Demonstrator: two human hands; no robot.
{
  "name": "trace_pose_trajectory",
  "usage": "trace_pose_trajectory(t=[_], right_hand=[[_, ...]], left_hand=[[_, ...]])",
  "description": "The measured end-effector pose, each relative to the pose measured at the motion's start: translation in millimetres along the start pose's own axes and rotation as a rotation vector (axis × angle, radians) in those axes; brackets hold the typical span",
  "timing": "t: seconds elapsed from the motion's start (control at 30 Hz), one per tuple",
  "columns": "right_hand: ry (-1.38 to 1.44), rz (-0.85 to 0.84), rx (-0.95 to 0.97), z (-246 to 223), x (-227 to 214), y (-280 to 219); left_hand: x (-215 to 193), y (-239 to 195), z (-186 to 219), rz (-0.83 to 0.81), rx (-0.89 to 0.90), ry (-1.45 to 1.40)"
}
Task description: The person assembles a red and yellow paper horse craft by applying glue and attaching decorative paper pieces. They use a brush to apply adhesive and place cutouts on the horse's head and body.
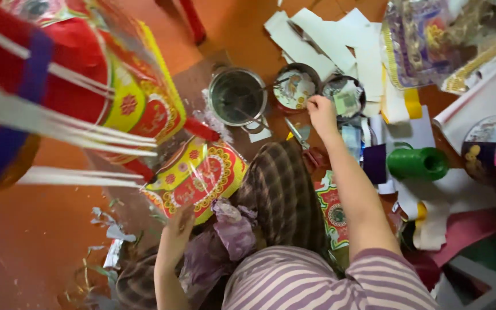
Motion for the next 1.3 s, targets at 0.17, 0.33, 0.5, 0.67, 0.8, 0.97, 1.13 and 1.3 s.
trace_pose_trajectory(t=[0.17, 0.33, 0.5, 0.67, 0.8, 0.97, 1.13, 1.3], right_hand=[[-0.293, -0.146, -0.137, 37, 64, 45], [-0.245, -0.293, 0.375, 62, 108, 66], [-0.291, -0.237, -0.161, 52, 91, 67], [0.098, -0.415, 0.234, -39, -11, 48], [0.606, -0.614, 0.236, -104, -45, 1], [0.847, -0.536, -0.032, -135, -6, -68], [0.857, -0.511, 0.016, -164, 1, -104], [0.699, -0.485, 0.159, -168, -22, -87]], left_hand=[[24, 11, 18, -0.059, -0.007, 0.012], [30, 18, 35, -0.055, 0.006, 0.062], [32, 24, 40, -0.074, -0.001, 0.056], [50, 32, 67, -0.094, 0.038, 0.043], [82, 48, 90, -0.21, 0.238, 0.076], [132, 77, 111, -0.187, 0.398, -0.225], [150, 92, 105, -0.136, 0.203, -0.454], [138, 86, 105, -0.063, 0.163, -0.471]])
Point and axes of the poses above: each hand's wrist, its own y-axis towards the middle knuckle, its own x-axis out of the palm, z = x × y, the point moved 4 cm from there along y, towards the middle knuckle, and after that the axes turned 10 degrees about -y, right-handed, at the moved point
